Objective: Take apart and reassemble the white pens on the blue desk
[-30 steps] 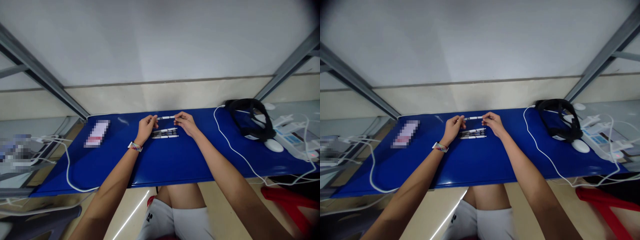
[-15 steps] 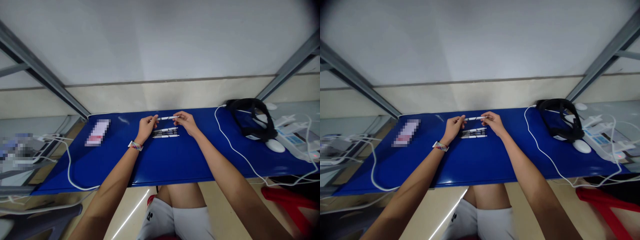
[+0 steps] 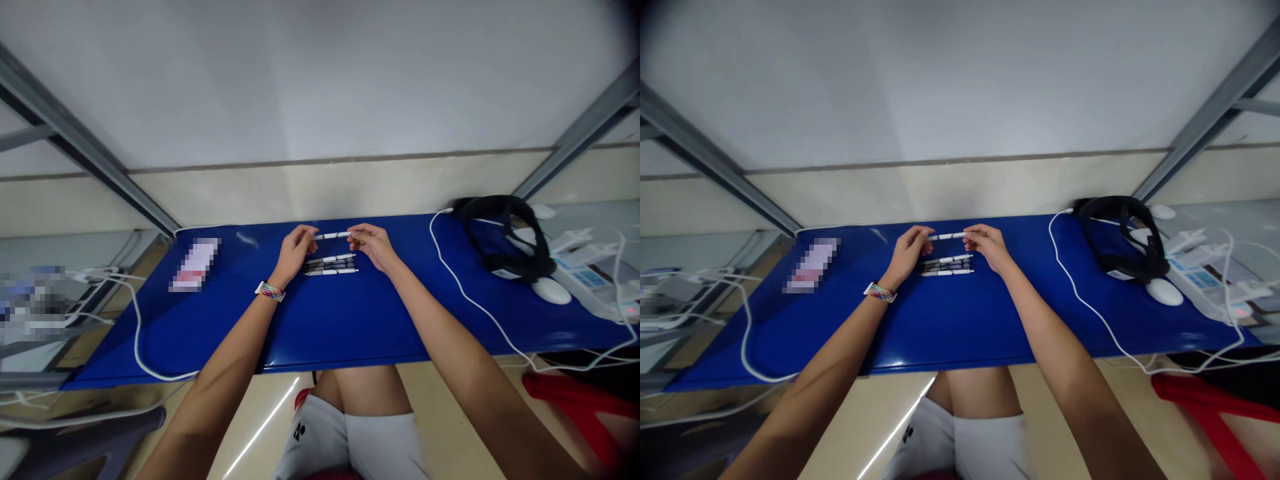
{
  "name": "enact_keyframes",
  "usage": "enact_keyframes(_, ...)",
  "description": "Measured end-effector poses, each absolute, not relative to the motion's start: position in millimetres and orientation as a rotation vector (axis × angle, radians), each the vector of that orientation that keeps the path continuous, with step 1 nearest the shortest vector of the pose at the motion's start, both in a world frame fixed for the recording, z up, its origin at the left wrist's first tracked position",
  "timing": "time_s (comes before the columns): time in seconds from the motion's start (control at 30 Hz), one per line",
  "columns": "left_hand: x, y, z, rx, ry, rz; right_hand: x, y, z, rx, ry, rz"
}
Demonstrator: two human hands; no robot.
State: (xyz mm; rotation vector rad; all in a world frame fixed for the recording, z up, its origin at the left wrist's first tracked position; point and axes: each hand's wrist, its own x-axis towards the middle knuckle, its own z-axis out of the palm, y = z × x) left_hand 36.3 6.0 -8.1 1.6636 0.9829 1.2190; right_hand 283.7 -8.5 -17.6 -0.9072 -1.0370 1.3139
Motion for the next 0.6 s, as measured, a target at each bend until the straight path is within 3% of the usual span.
enact_keyframes(0.6, 32.3, 4.4, -8.0, 1.876, 1.072, 1.279, 282.4, -8.7, -17.0, -0.893, -1.017, 1.315)
